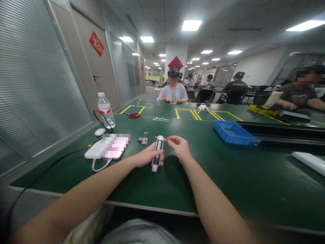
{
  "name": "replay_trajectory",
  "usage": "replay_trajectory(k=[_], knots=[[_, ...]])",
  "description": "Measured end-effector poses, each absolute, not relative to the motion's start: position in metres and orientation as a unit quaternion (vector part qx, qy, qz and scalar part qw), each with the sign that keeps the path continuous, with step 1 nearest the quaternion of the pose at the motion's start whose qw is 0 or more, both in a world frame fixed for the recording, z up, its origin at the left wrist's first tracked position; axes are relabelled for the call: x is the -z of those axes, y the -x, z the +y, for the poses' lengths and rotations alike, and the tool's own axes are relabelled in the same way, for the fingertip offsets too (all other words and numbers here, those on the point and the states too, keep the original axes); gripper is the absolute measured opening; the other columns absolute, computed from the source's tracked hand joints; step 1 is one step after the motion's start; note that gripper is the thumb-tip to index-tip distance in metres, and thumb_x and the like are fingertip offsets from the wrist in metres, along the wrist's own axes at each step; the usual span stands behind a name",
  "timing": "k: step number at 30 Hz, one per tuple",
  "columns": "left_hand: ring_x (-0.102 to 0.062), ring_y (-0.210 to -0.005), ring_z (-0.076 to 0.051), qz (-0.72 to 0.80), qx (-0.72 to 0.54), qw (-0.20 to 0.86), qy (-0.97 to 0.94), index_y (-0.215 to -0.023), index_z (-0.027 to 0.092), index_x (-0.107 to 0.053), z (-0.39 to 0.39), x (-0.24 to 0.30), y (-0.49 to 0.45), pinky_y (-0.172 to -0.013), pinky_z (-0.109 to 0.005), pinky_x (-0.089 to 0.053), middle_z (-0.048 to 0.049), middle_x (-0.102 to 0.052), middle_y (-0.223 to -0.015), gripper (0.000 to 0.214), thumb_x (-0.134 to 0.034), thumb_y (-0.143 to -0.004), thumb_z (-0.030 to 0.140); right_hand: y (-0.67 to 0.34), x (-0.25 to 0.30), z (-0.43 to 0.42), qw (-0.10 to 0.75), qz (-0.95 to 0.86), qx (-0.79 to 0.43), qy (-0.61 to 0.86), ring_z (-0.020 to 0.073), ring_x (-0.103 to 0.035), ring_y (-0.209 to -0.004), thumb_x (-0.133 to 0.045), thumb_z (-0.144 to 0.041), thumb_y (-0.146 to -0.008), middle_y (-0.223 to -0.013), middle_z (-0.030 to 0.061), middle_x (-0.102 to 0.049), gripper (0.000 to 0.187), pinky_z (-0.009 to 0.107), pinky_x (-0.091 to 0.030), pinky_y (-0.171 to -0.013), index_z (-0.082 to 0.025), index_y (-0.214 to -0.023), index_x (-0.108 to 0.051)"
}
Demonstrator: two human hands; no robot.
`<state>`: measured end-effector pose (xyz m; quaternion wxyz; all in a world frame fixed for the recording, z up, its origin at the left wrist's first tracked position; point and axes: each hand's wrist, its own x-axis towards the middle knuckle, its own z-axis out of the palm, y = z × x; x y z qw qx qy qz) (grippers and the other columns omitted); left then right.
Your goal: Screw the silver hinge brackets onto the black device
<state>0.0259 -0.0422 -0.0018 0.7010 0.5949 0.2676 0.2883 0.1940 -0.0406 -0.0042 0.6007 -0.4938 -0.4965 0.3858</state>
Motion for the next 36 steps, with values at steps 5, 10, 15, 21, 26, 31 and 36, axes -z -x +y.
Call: replay_trajectory(k=[5, 10, 15, 21, 26, 31, 36], knots=[[-0.063, -0.054, -0.016, 0.280, -0.281, 0.704, -0.590, -0.101, 0.019, -0.033, -0.044, -0.001, -0.026, -0.050, -0.026, -0.050, 0.0005, -0.059, -0.066, 0.046, -0.066, -0.076, 0.039, -0.195, 0.007, -0.038, 0.614, -0.482, -0.374, 0.501, 0.0098, -0.048, -0.050, -0.073, -0.043, -0.056, -0.063, 0.0009, -0.061, 0.034, 0.023, -0.037, -0.045, -0.017, -0.074, -0.060], [-0.063, -0.054, -0.016, 0.286, -0.276, 0.700, -0.594, -0.102, 0.019, -0.033, -0.045, -0.003, -0.026, -0.051, -0.025, -0.049, 0.0011, -0.059, -0.065, 0.043, -0.065, -0.077, 0.035, -0.194, 0.006, -0.038, 0.621, -0.446, -0.393, 0.512, 0.0084, -0.046, -0.046, -0.074, -0.039, -0.052, -0.056, -0.0017, -0.058, 0.032, 0.022, -0.036, -0.044, -0.018, -0.071, -0.059], [-0.063, -0.055, -0.015, 0.282, -0.273, 0.704, -0.592, -0.103, 0.018, -0.032, -0.044, -0.002, -0.027, -0.052, -0.024, -0.048, 0.0011, -0.059, -0.067, 0.044, -0.064, -0.078, 0.036, -0.192, 0.000, -0.042, 0.610, -0.438, -0.421, 0.509, 0.0081, -0.048, -0.046, -0.074, -0.033, -0.050, -0.055, -0.0021, -0.058, 0.029, 0.022, -0.038, -0.046, -0.016, -0.070, -0.062], [-0.063, -0.056, -0.015, 0.274, -0.280, 0.719, -0.574, -0.101, 0.018, -0.033, -0.042, -0.001, -0.026, -0.056, -0.027, -0.050, 0.0009, -0.059, -0.067, 0.042, -0.064, -0.079, 0.036, -0.191, -0.002, -0.044, 0.609, -0.445, -0.414, 0.510, 0.0084, -0.049, -0.048, -0.074, -0.031, -0.051, -0.055, -0.0020, -0.059, 0.027, 0.023, -0.039, -0.049, -0.015, -0.069, -0.063], [-0.063, -0.056, -0.014, 0.293, -0.287, 0.722, -0.558, -0.100, 0.018, -0.034, -0.041, -0.003, -0.026, -0.055, -0.026, -0.050, 0.0005, -0.059, -0.068, 0.031, -0.057, -0.084, 0.029, -0.190, -0.003, -0.045, 0.608, -0.454, -0.406, 0.509, 0.0085, -0.048, -0.049, -0.075, -0.030, -0.051, -0.057, -0.0019, -0.058, 0.027, 0.023, -0.038, -0.049, -0.015, -0.069, -0.061], [-0.063, -0.056, -0.014, 0.287, -0.284, 0.723, -0.560, -0.100, 0.018, -0.034, -0.042, -0.002, -0.025, -0.056, -0.027, -0.050, 0.0002, -0.059, -0.068, 0.035, -0.060, -0.082, 0.032, -0.190, -0.005, -0.047, 0.603, -0.462, -0.414, 0.501, 0.0095, -0.050, -0.052, -0.077, -0.032, -0.050, -0.059, -0.0013, -0.059, 0.031, 0.024, -0.040, -0.050, -0.015, -0.071, -0.060], [-0.063, -0.058, -0.015, 0.274, -0.271, 0.725, -0.571, -0.101, 0.018, -0.036, -0.043, -0.004, -0.025, -0.058, -0.027, -0.050, 0.0008, -0.058, -0.069, 0.041, -0.065, -0.078, 0.035, -0.190, -0.004, -0.047, 0.600, -0.477, -0.409, 0.496, 0.0107, -0.052, -0.054, -0.079, -0.038, -0.048, -0.062, 0.0006, -0.061, 0.037, 0.024, -0.040, -0.050, -0.015, -0.071, -0.061]])
